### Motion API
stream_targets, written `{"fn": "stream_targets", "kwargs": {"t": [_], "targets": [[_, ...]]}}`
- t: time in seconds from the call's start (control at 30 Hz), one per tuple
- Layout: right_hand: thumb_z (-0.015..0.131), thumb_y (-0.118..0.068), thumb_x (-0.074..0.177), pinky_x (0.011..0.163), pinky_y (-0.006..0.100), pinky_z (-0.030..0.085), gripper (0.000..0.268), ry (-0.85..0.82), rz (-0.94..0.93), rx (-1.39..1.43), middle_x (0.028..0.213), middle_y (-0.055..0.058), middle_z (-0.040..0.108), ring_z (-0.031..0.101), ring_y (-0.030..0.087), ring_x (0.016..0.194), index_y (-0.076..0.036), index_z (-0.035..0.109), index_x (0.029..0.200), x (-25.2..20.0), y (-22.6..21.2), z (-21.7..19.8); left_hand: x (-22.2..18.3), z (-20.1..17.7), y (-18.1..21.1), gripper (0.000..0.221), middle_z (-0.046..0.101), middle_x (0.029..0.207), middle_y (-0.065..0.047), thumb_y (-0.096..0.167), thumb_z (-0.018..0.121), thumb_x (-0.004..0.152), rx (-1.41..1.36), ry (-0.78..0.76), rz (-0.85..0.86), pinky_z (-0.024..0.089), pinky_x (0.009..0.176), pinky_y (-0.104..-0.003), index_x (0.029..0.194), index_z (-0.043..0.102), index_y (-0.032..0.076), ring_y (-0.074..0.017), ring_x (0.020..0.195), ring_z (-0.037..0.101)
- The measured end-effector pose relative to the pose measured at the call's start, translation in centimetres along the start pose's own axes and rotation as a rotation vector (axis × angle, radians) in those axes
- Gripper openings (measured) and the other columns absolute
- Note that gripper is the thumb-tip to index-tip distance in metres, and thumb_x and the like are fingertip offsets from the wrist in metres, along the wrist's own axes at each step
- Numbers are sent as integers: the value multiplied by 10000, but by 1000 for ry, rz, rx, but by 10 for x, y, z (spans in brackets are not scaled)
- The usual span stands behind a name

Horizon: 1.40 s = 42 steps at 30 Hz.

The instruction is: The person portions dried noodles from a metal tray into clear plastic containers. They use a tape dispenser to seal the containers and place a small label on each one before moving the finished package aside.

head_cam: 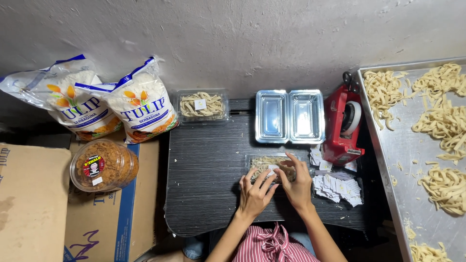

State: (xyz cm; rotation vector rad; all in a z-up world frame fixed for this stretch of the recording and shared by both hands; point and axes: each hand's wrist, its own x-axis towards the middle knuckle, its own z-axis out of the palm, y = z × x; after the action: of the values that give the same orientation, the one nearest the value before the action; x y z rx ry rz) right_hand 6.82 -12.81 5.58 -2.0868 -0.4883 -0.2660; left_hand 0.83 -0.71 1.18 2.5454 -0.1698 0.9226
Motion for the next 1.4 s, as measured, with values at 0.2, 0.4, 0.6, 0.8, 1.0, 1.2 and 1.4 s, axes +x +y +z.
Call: {"fn": "stream_targets", "kwargs": {"t": [0.2,0.4,0.6,0.8,1.0,1.2,1.4], "targets": [[596,11,749,784,359,392,584,-49,-143,-307,941,109,533,489,208,872,-125,426,1291,-18,38,7,-3,4,-1,276,582,1118,13,325,621,824,-1,-14,2,351,825,-380,1038,644,153,-236,1083,406],[574,-127,825,734,326,336,548,-120,-112,-365,1043,-101,658,470,159,831,-138,351,1325,-7,5,2,-2,2,0,253,587,1109,11,312,617,829,10,-4,1,351,815,-380,1018,651,148,-245,1078,411],[561,-122,830,724,309,305,507,-80,-81,-364,1032,-98,660,462,141,840,-138,387,1306,-9,5,-6,0,0,1,264,584,1121,14,310,609,837,-4,0,4,344,825,-363,1048,640,155,-240,1074,414],[617,-237,802,718,326,349,480,29,-54,-482,1069,12,616,449,207,854,-117,472,1243,-12,6,-17,4,-1,2,250,517,1188,-76,305,640,809,-69,152,-99,405,850,-322,1025,643,179,-252,1049,416],[556,-481,794,684,356,415,591,-70,122,-776,843,110,648,532,273,832,-69,519,1217,-10,5,-13,15,-23,-3,594,528,1050,-221,403,589,812,-440,-43,-652,441,762,-463,1271,399,77,-363,969,517],[624,-519,720,691,325,444,564,-85,85,-702,842,81,649,567,261,818,-144,567,1138,-9,-18,3,-5,-31,-25,425,541,1054,-108,319,702,748,-458,67,-641,465,807,-424,1107,558,141,-335,989,562],[715,-329,714,657,374,543,495,-148,181,-264,937,131,606,635,304,835,-90,562,1119,27,-76,19,20,-81,-53,357,546,1117,-116,296,737,712,-378,231,-572,499,742,-411,1000,599,138,-312,989,574]]}}
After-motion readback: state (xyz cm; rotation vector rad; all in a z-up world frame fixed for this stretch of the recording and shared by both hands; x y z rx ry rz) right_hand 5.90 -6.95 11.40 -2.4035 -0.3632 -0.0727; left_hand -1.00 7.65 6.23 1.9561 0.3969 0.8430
